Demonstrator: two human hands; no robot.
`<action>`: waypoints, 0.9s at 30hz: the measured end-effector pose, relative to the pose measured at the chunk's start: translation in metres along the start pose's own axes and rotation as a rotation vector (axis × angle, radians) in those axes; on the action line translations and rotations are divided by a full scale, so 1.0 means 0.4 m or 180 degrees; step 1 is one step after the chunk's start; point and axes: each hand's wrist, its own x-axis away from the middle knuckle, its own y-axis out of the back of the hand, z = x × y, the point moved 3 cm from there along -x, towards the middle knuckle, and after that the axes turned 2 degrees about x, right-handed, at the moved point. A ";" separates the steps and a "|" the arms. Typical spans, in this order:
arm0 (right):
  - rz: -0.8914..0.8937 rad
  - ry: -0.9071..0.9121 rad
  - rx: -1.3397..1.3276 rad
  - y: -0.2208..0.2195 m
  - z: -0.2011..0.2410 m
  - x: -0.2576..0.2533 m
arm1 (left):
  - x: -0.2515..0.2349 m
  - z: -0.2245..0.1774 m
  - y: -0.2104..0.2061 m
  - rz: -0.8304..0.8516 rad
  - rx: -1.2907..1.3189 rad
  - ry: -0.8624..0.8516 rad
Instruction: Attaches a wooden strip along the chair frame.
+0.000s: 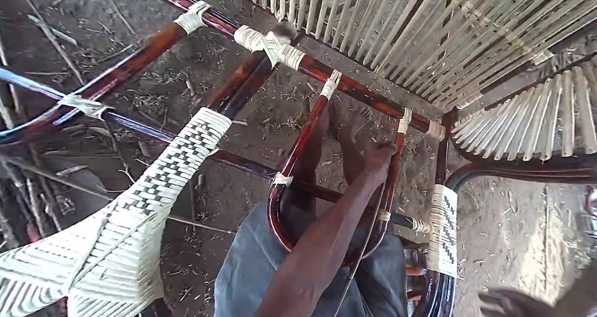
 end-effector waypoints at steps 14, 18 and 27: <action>0.2037 0.2050 0.2916 -0.459 0.336 -0.805 | 0.009 -0.001 -0.002 -0.0362 0.0018 -0.0500; 0.2158 0.2421 0.3154 -0.474 0.330 -0.805 | -0.006 0.009 -0.001 -0.0480 -0.0058 -0.0568; 0.2142 0.2318 0.3184 -0.491 0.319 -0.812 | -0.017 0.011 0.001 -0.0612 -0.0506 -0.0663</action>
